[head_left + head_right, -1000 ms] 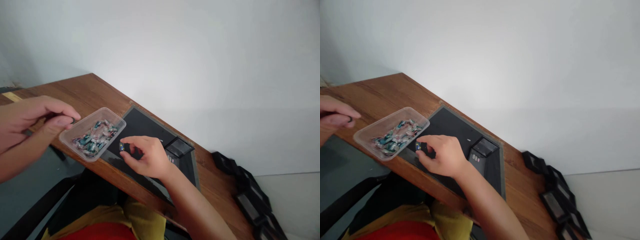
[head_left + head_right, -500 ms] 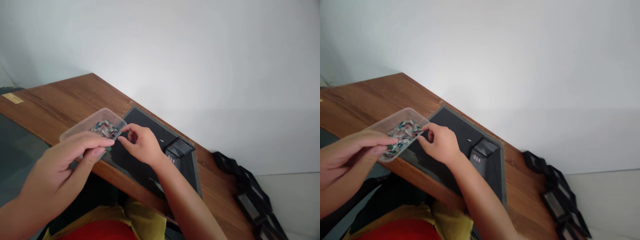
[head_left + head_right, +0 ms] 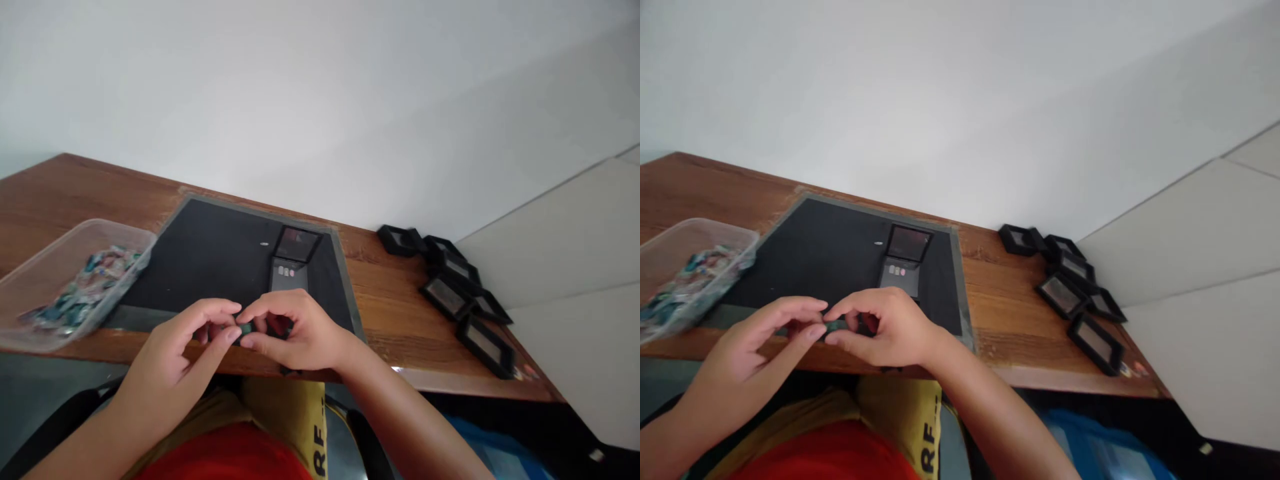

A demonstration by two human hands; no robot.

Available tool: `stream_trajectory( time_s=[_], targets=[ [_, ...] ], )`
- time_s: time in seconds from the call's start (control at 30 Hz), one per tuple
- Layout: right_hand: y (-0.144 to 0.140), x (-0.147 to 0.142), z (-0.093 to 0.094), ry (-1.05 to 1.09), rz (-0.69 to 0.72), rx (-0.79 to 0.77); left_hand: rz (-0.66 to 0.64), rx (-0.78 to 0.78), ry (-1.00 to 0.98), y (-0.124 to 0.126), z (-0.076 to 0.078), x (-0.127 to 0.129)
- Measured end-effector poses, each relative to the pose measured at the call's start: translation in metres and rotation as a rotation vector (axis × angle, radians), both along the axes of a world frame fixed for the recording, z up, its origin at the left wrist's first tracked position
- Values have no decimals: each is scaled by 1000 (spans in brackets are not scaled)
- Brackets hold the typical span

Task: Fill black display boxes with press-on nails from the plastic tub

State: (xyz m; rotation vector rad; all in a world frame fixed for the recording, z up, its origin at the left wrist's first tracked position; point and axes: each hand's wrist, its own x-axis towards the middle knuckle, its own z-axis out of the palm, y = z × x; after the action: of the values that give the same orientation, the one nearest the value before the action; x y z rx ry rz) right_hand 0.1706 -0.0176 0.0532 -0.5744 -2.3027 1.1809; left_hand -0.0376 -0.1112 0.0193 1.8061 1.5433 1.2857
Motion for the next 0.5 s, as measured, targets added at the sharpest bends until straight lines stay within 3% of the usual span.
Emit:
stream_trajectory(
  time_s=[0.23, 0.5],
  targets=[
    [3, 36, -16, 56, -47, 151, -63, -153, -79, 14, -15, 30],
    [3, 49, -28, 111, -131, 1, -105, -211, -61, 23, -27, 47]
  ],
)
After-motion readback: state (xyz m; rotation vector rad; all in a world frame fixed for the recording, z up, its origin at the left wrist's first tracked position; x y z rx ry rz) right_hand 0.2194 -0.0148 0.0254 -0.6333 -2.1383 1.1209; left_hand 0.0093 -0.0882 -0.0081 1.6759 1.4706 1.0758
